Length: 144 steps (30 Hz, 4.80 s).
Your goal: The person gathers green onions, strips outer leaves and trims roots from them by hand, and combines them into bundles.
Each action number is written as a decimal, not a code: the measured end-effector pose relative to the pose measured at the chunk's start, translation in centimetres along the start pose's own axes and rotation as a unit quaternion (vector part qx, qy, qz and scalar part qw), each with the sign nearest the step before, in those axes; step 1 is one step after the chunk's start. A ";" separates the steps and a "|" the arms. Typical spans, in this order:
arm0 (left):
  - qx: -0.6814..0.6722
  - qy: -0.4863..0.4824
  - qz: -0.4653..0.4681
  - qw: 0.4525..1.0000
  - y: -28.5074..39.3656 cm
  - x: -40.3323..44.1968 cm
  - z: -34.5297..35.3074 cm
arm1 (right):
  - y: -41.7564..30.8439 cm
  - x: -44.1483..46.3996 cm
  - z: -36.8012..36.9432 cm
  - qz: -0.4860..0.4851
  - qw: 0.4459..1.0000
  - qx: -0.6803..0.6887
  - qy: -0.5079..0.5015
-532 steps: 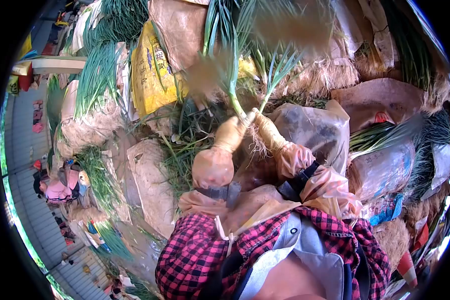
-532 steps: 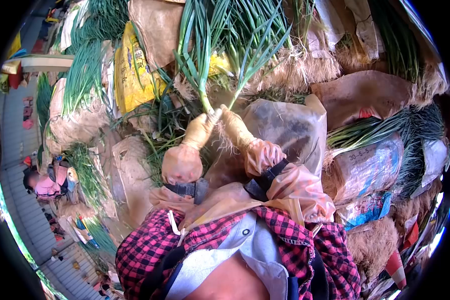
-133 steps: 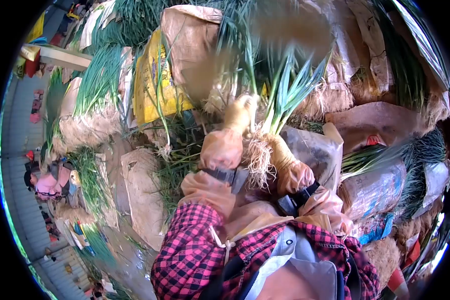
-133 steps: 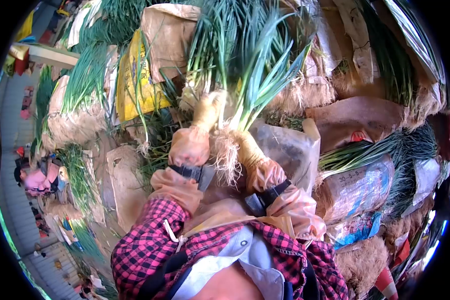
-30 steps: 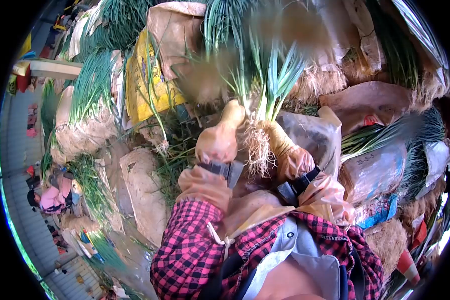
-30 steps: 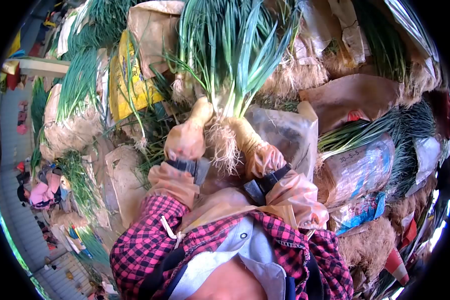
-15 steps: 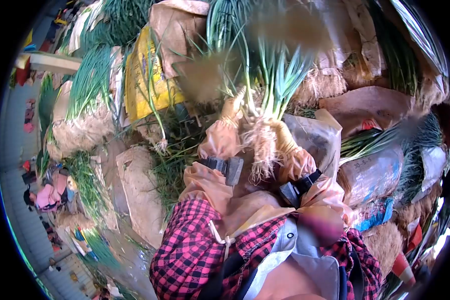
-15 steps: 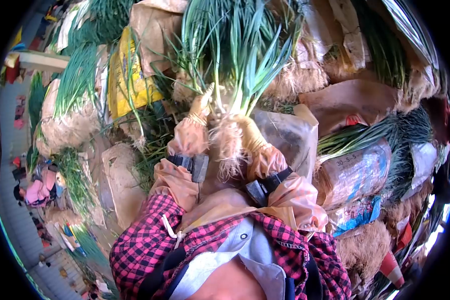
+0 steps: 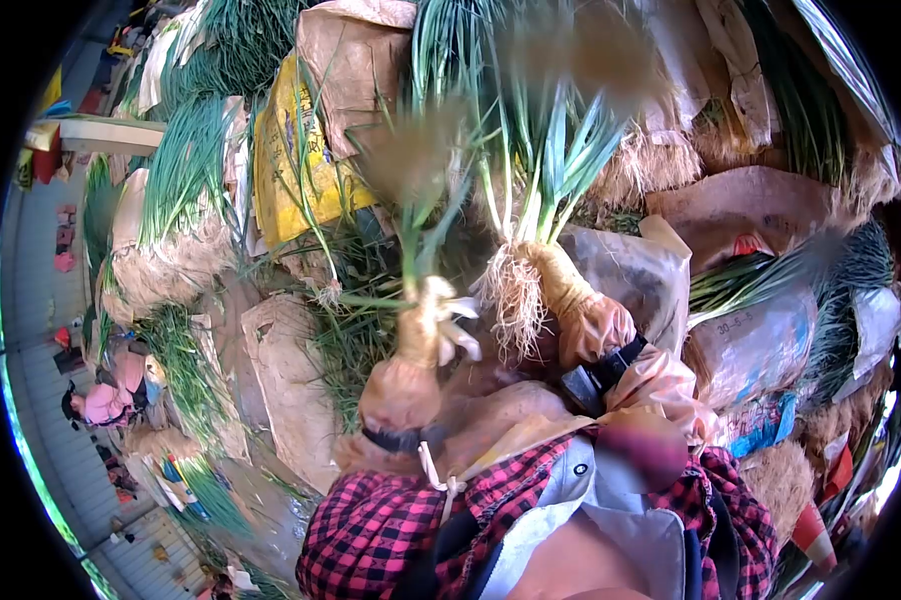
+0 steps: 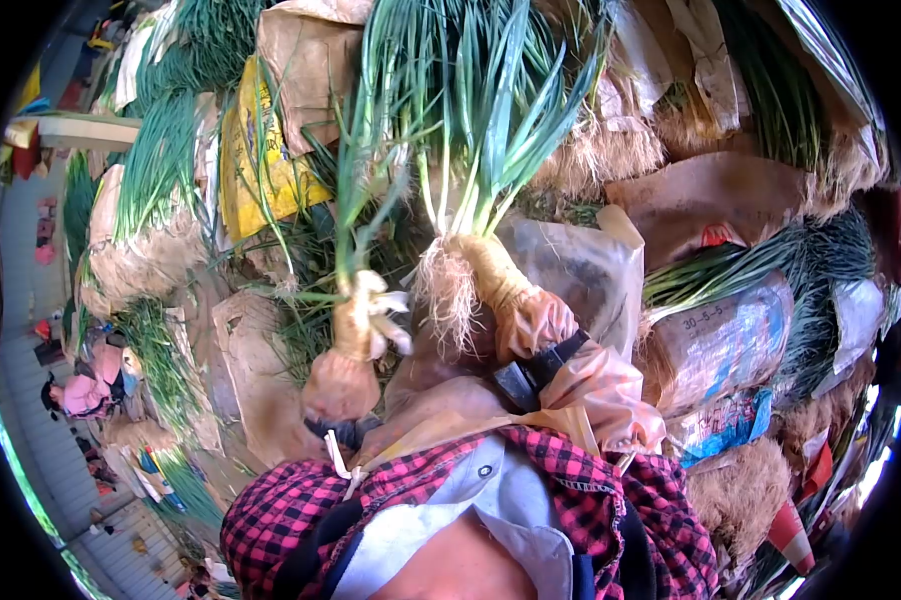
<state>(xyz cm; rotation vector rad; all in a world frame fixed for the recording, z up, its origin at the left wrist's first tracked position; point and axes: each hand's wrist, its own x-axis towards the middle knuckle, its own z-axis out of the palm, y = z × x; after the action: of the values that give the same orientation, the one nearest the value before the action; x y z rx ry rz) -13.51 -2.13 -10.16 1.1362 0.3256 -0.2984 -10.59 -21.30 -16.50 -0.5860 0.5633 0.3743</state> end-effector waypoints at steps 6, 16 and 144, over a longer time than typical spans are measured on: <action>0.781 -0.044 -0.249 0.571 -1.6 -0.4 -11.8 | -0.9 -0.2 1.5 0.033 0.997 0.008 -0.070; 0.779 -0.015 0.107 0.618 1.0 21.4 8.8 | -1.0 -3.9 1.4 0.002 0.991 -0.120 -0.055; 0.733 -0.132 -0.187 0.641 -9.7 6.2 -8.4 | 3.7 -22.5 -34.6 -0.194 0.810 -0.251 0.492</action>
<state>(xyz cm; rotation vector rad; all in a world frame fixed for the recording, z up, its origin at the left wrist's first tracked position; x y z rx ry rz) -12.52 1.40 -23.96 2.6042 -0.0385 -1.2374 -43.49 -43.36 -28.63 -1.4094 1.3300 -0.2334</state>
